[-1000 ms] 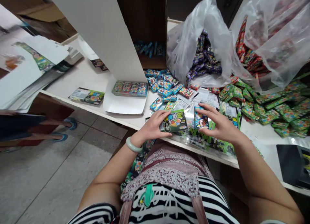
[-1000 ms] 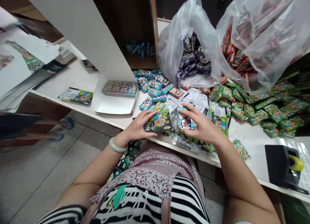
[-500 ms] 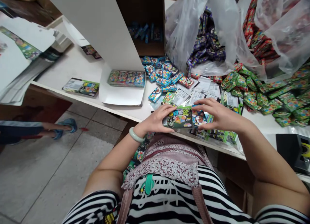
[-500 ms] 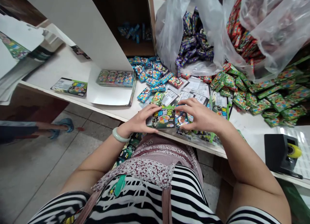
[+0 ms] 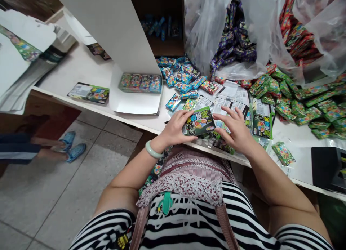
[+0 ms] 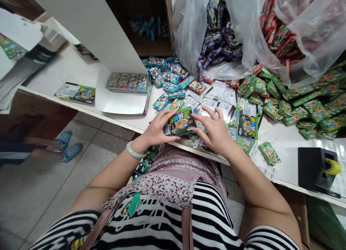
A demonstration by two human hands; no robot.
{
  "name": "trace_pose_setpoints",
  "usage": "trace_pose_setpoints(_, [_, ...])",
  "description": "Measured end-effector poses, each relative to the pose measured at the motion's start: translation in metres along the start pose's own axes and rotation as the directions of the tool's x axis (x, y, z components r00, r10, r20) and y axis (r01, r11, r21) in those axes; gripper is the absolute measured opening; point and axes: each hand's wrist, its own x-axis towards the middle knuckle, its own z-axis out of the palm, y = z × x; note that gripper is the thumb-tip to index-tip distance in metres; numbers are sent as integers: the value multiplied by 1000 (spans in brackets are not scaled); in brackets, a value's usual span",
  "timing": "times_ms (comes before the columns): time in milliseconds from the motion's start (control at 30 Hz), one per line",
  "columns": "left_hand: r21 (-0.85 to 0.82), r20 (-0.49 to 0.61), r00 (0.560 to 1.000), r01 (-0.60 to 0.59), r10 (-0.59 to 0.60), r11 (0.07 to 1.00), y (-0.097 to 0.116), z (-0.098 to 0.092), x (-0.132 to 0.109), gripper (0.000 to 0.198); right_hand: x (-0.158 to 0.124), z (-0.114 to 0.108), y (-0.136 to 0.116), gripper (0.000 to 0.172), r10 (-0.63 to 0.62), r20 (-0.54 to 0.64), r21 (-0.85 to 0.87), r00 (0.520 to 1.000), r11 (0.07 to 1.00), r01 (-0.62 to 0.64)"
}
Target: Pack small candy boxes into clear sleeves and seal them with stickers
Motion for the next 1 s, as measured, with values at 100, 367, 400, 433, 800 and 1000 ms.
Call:
trace_pose_setpoints(100, [22,-29,1000,14,-13,1000,1,3,0,98,-3,2,-3,45,22,12,-5,1000,1000,-22])
trace_pose_setpoints(367, [-99,-216,968,111,-130,989,38,11,4,91,-5,27,-10,63,125,-293,162,948,984,-79])
trace_pose_setpoints(400, [-190,-225,957,141,-183,972,43,15,5,82,-6,35,-11,64,173,-343,199,923,974,-108])
trace_pose_setpoints(433, [-298,-213,947,172,-241,939,48,21,5,71,-8,42,-12,64,212,-381,236,900,963,-127])
trace_pose_setpoints(800, [-733,-23,953,189,-301,653,54,57,-5,72,-29,58,-11,33,542,-294,680,787,698,-226])
trace_pose_setpoints(1000, [-789,88,969,210,-232,578,46,48,-16,66,-37,63,-8,34,534,-191,733,824,636,-242])
